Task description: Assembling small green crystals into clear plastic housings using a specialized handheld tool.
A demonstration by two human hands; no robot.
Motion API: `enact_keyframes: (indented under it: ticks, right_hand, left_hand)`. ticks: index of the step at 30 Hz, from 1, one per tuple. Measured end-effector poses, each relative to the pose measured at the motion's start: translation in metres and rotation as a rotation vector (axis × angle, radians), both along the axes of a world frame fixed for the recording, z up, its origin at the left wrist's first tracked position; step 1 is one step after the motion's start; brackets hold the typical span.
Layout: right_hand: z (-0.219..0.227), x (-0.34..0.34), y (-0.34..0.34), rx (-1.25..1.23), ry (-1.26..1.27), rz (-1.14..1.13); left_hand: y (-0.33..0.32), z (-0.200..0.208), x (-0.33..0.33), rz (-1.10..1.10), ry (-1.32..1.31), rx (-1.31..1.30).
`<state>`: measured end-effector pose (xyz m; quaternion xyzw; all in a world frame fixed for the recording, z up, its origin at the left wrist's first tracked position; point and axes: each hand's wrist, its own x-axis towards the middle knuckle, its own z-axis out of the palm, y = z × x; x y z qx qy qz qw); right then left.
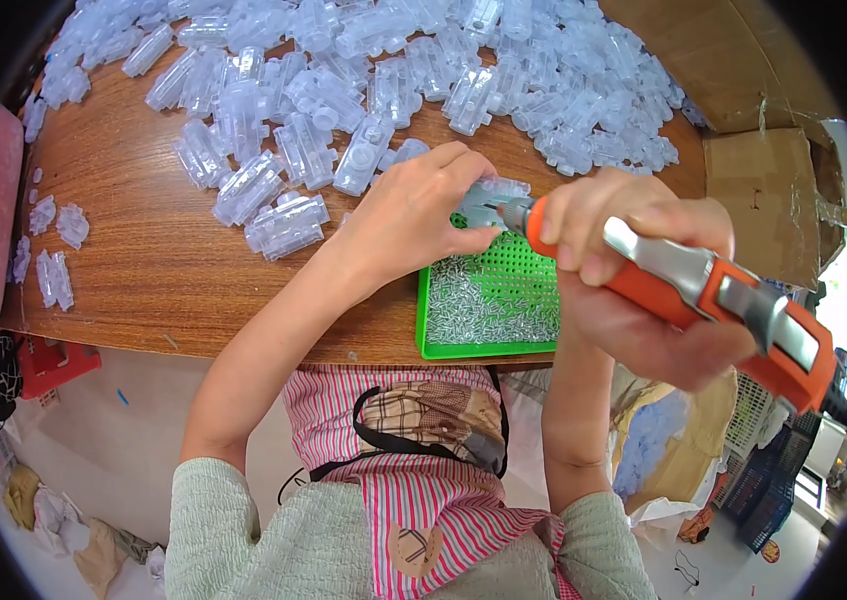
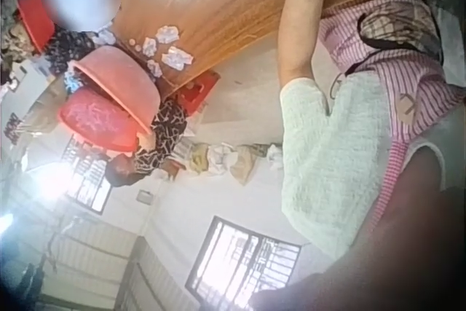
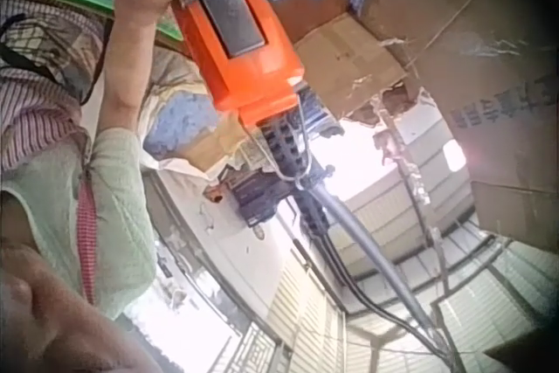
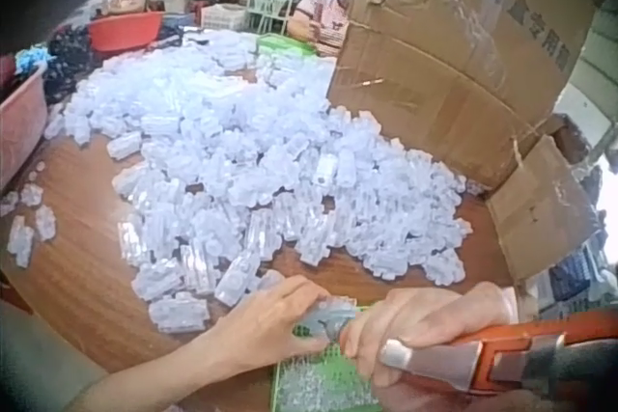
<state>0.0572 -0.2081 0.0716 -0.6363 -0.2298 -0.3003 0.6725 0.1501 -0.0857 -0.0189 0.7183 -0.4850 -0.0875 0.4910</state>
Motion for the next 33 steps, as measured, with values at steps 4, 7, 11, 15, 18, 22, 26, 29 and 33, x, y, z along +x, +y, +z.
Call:
enact_keyframes:
  ticks: [4,7,11,15,18,22,26,29,33]
  right_hand:
    - [-0.005,0.005,0.004,-0.006,0.062,-0.016]
    - [-0.006,0.005,0.01,-0.028,0.152,-0.071]
    - [-0.005,0.003,0.016,-0.063,0.267,-0.15]
    - [-0.003,0.001,0.023,-0.15,0.333,-0.219]
    - [-0.004,0.001,0.026,-0.172,0.332,-0.229]
    - [-0.009,0.009,0.025,-0.101,0.275,-0.286]
    - [0.003,0.01,-0.006,0.135,0.009,0.059]
    - [0.032,-0.01,-0.017,0.163,0.068,0.054]
    - [0.024,-0.037,-0.024,0.197,0.161,-0.214]
  left_hand:
    - [-0.001,0.001,0.0,-0.008,0.023,0.006]
    - [0.0,0.001,0.0,-0.002,0.025,0.01]
    - [-0.001,0.002,0.001,-0.015,0.04,0.035]
    - [0.001,-0.002,0.002,-0.005,0.005,0.005]
    - [0.001,0.0,0.003,-0.018,-0.036,-0.025]
    - [0.0,0.004,-0.001,-0.005,-0.031,-0.009]
    - [0.004,0.009,-0.007,0.014,-0.101,0.027]
    - [0.027,0.037,-0.008,0.145,-0.206,-0.009]
    - [0.103,0.086,-0.013,0.27,-0.073,0.342]
